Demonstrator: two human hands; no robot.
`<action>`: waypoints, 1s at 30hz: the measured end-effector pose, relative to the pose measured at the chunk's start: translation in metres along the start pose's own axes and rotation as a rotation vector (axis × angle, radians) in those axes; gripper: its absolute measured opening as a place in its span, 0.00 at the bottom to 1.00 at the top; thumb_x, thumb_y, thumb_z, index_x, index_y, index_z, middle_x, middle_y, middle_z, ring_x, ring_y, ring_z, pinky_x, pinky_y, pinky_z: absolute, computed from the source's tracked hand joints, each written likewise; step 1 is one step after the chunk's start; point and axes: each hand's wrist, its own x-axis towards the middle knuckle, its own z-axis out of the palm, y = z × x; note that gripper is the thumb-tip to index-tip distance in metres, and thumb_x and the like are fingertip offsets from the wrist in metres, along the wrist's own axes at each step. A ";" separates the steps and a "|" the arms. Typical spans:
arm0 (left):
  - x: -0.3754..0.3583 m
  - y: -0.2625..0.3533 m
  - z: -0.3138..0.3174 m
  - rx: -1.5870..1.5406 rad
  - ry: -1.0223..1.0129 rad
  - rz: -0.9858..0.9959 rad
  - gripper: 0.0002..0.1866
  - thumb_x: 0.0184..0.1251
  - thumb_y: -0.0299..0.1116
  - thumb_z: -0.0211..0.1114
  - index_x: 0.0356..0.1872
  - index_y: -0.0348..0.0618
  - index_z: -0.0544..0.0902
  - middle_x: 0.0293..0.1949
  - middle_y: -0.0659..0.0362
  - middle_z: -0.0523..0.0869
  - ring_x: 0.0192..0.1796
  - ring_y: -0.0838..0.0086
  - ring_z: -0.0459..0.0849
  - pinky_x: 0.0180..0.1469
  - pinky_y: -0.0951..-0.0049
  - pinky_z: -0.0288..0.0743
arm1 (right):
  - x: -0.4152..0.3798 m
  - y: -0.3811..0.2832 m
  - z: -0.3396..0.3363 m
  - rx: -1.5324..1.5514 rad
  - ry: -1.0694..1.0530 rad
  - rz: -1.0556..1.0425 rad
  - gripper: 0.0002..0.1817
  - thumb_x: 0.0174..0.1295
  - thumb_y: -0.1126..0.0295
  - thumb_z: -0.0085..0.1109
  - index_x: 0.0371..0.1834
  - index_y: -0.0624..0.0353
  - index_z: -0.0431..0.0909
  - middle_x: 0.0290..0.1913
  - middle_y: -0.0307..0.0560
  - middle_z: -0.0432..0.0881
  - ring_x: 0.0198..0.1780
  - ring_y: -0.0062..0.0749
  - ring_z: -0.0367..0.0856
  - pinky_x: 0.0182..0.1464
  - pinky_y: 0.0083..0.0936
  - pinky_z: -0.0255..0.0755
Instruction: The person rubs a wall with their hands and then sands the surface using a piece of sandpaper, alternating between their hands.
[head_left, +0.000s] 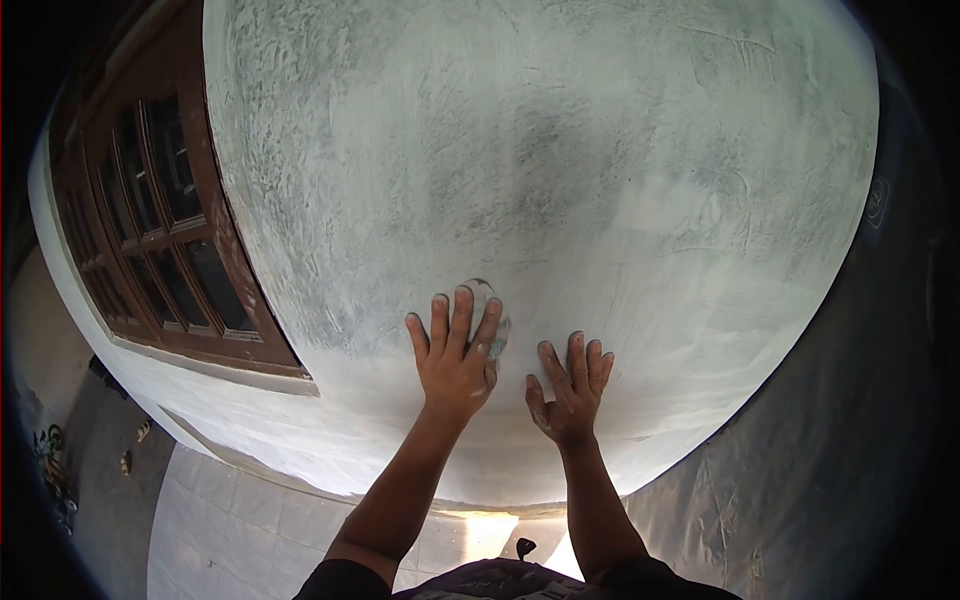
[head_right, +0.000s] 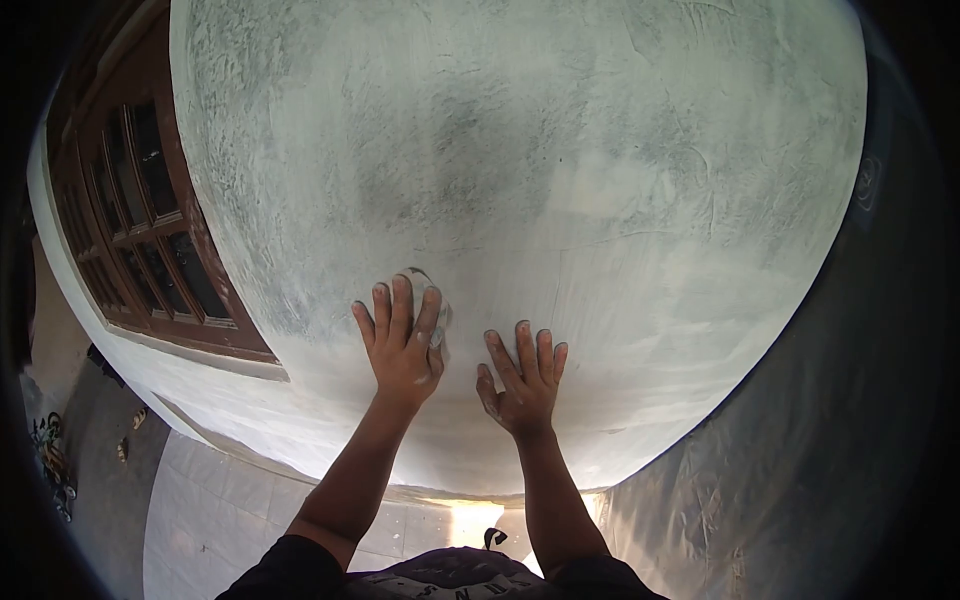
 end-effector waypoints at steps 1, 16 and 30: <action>0.025 -0.002 -0.006 0.002 0.002 -0.002 0.28 0.64 0.30 0.52 0.68 0.54 0.75 0.75 0.50 0.63 0.79 0.53 0.50 0.76 0.44 0.29 | 0.002 -0.001 0.001 0.003 0.013 0.002 0.24 0.61 0.58 0.60 0.62 0.42 0.79 0.74 0.51 0.64 0.80 0.44 0.46 0.78 0.47 0.29; 0.035 0.001 -0.017 0.004 -0.075 -0.006 0.27 0.66 0.30 0.52 0.68 0.54 0.74 0.75 0.48 0.61 0.80 0.51 0.47 0.75 0.40 0.27 | 0.000 -0.003 0.001 0.004 -0.004 0.030 0.24 0.60 0.59 0.61 0.62 0.42 0.79 0.75 0.51 0.63 0.81 0.44 0.44 0.78 0.47 0.29; 0.009 -0.011 -0.007 0.065 -0.034 0.093 0.25 0.68 0.34 0.52 0.66 0.57 0.76 0.74 0.45 0.62 0.79 0.50 0.47 0.76 0.41 0.29 | -0.002 -0.006 0.001 0.016 0.000 0.030 0.24 0.61 0.59 0.60 0.62 0.45 0.79 0.74 0.54 0.63 0.80 0.45 0.44 0.78 0.48 0.29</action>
